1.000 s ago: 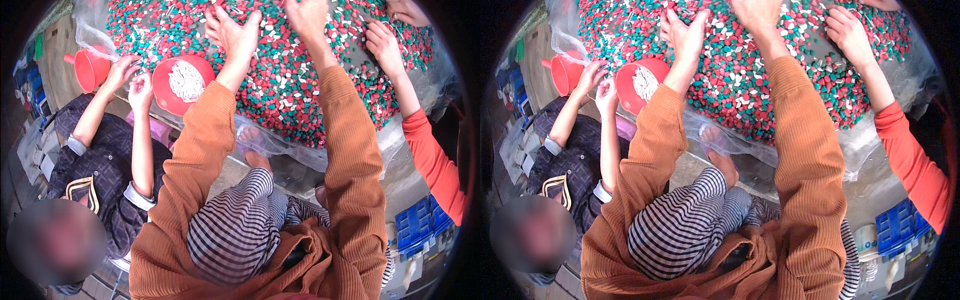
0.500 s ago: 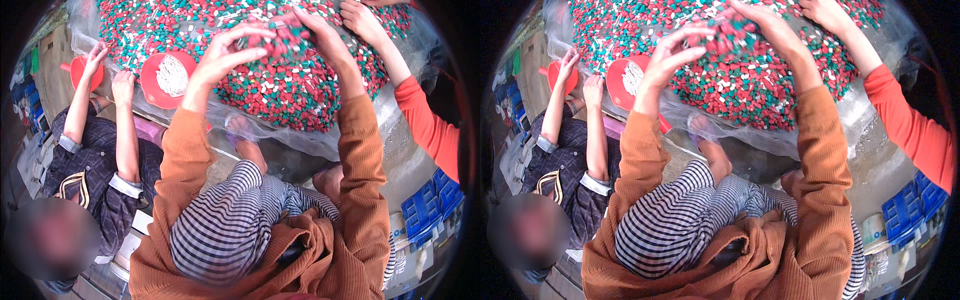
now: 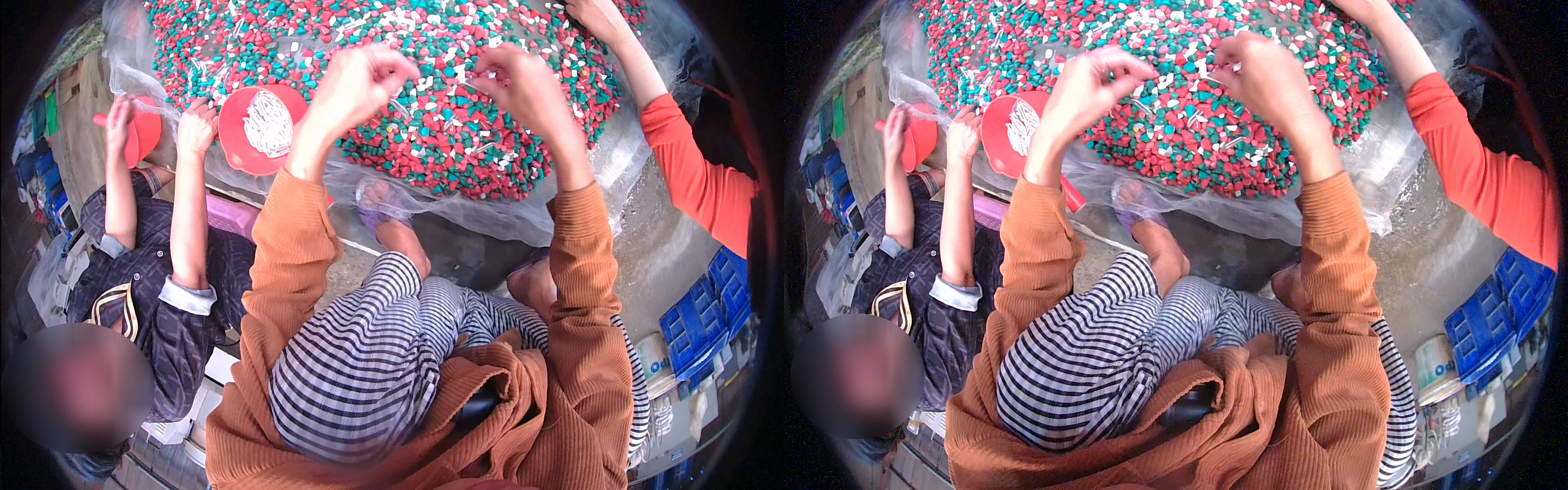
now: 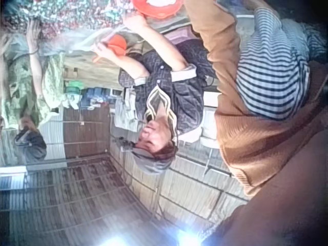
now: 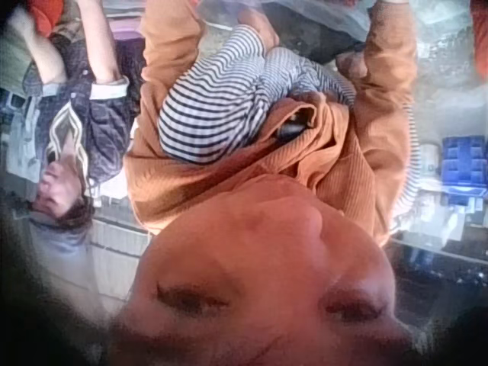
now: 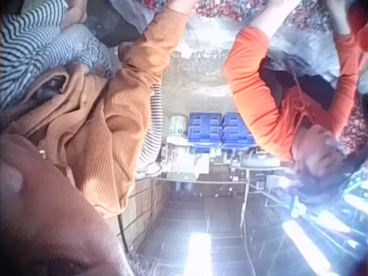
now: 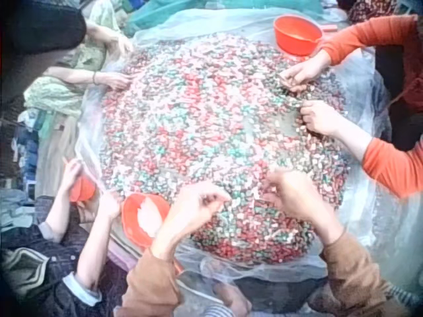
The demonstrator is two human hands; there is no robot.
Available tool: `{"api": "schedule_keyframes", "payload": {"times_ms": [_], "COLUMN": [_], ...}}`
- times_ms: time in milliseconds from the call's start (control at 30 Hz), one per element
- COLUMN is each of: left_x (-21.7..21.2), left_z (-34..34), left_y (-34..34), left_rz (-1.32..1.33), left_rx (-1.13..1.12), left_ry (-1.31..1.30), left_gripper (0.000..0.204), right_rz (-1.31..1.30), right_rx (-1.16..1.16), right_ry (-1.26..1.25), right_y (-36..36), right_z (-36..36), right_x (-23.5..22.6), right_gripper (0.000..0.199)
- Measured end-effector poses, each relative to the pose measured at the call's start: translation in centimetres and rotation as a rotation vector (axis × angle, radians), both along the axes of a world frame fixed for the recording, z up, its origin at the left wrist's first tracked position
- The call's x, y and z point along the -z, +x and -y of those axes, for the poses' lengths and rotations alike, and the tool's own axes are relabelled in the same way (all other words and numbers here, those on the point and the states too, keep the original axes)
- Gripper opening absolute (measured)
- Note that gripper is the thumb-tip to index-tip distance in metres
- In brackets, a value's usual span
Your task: The person sorts small red, green, and white plastic bottle caps spread on a large plastic sheet. They pick individual caps by hand and place them into a red scoop held by another person. The person continues this repetitive sorting process for the duration of the clip.
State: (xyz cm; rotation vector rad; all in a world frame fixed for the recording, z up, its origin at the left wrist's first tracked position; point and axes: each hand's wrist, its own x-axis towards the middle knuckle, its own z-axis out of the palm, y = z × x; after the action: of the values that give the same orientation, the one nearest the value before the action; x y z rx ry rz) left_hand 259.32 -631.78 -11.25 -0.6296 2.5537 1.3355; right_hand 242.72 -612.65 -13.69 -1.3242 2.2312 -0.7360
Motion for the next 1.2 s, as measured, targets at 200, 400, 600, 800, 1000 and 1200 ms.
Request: {"api": "schedule_keyframes", "payload": {"times_ms": [200, 400, 600, 800, 1000, 1200], "left_x": [2.6, 1.7, 1.3, 4.4, 2.1, 0.7], "left_z": [-2.6, -1.7, -7.8, -7.3, -2.8, 1.2], "left_y": [3.7, 2.2, 0.2, 1.0, 1.2, 1.8], "left_rz": [-0.202, -0.131, -0.179, -0.267, -0.058, -0.279], "left_rx": [0.153, 0.000, 0.163, 0.082, -0.029, -0.380], "left_ry": [-0.461, -0.240, -0.264, -0.427, 0.076, 1.300], "left_gripper": [0.020, 0.020, 0.019, 0.014, 0.013, 0.015], "right_rz": [0.098, 0.680, -0.066, -0.344, 0.615, 1.018], "right_rx": [0.090, 0.020, -0.461, -0.556, -0.146, 0.008], "right_ry": [-0.045, 0.006, 0.061, 0.086, 0.119, -0.082], "right_y": [0.1, -3.4, 2.3, 4.6, 0.5, -3.1], "right_z": [-0.4, -4.2, -5.2, -5.9, -5.1, -5.7], "right_x": [1.4, 0.1, 0.1, 1.9, 0.5, 1.1], "right_gripper": [0.016, 0.012, 0.013, 0.008, 0.012, 0.014]}}
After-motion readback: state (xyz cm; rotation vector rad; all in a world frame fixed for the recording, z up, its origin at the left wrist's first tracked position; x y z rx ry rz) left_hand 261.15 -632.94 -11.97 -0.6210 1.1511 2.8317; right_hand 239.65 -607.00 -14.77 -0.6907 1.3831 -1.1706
